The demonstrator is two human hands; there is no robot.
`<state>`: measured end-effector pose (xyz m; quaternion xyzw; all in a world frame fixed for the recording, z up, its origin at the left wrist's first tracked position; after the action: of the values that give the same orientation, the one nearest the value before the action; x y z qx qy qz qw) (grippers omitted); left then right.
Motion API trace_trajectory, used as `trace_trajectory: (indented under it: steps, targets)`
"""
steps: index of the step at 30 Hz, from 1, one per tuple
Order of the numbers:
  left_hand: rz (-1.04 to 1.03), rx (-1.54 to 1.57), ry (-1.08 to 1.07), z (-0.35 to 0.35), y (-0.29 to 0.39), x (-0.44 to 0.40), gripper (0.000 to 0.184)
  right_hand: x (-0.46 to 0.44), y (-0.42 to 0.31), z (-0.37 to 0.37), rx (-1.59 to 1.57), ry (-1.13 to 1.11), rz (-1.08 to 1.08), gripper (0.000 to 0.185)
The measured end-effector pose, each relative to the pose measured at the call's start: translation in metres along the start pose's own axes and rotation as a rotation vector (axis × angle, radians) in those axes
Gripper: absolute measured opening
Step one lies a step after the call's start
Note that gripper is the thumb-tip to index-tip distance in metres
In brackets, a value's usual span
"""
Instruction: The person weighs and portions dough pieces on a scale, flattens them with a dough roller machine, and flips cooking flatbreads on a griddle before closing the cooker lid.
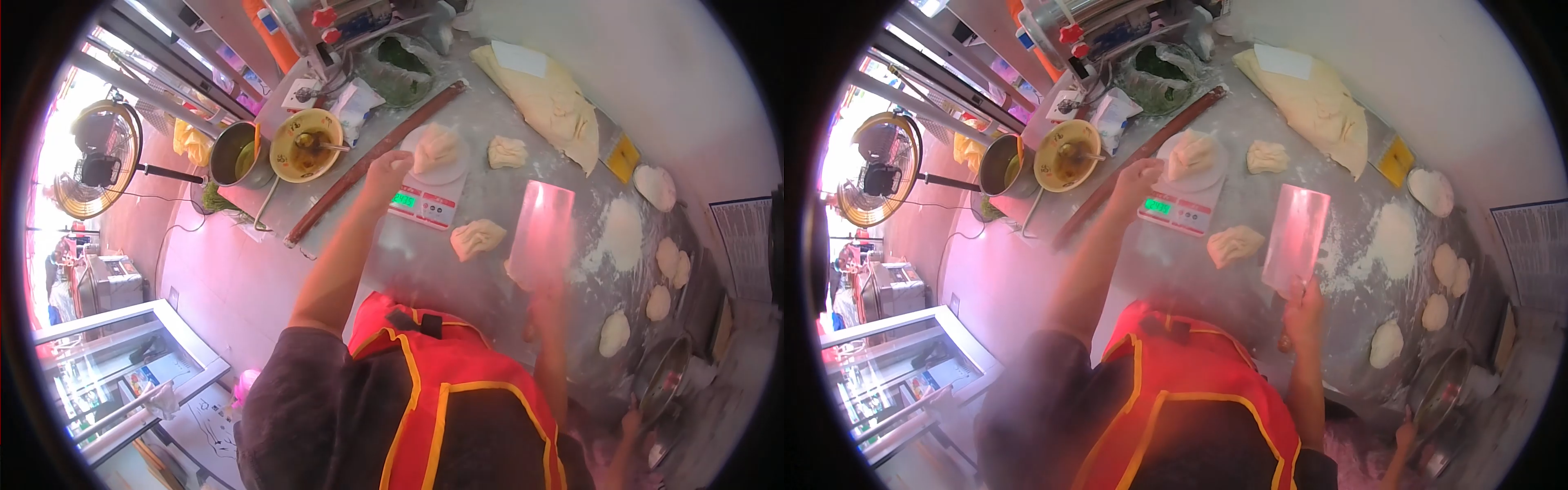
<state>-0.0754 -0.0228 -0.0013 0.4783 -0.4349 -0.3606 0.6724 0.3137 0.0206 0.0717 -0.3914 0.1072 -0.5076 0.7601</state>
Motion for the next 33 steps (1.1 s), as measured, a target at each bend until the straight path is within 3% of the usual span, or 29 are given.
trace_trajectory:
  steps: [2, 5, 11, 14, 17, 26, 29, 31, 33]
  targets:
    - [-0.052, -0.445, 0.143, -0.003, 0.007, -0.005, 0.027, -0.004, -0.021, -0.007, -0.013, -0.076, -0.049, 0.027]
    - [-0.086, -0.69, 0.229, -0.017, 0.012, -0.002, 0.031, -0.019, -0.036, -0.023, -0.006, -0.087, 0.128, 0.026]
    - [0.008, -0.645, 0.26, -0.017, 0.001, -0.003, 0.026, -0.057, -0.095, -0.06, 0.413, -0.331, 0.184, 0.021]
    - [0.192, -0.535, 0.181, -0.013, -0.009, 0.0, 0.022, -0.072, -0.126, -0.075, 0.518, -0.402, 0.252, 0.019]
    - [0.237, -0.453, 0.169, -0.012, -0.016, 0.003, 0.021, -0.083, -0.142, -0.09, 0.66, -0.458, 0.336, 0.014]
    - [0.198, -0.371, 0.2, -0.004, -0.038, -0.003, 0.021, -0.098, -0.148, -0.111, 0.753, -0.5, 0.368, 0.013]
    - [0.01, -0.16, 0.249, 0.019, -0.047, 0.01, 0.016, -0.085, -0.126, -0.089, 0.703, -0.505, 0.338, 0.014]
    - [0.06, 0.331, 0.128, 0.017, -0.067, 0.018, 0.015, -0.075, -0.106, -0.058, 0.612, -0.508, 0.212, 0.017]
    - [0.068, 0.372, 0.101, 0.012, -0.029, 0.033, 0.02, -0.064, -0.077, -0.027, 0.484, -0.476, 0.066, 0.021]
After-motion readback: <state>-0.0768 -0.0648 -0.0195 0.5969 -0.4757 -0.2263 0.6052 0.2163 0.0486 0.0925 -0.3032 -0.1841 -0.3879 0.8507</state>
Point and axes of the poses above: each hand's wrist, its own x-axis away from the middle knuckle, its own z-axis out of the back of the hand, y = z × x, the point moved 9 cm from there along -x, towards the middle knuckle, and after that the axes turned 15 degrees about -y, right-handed, at the moved point
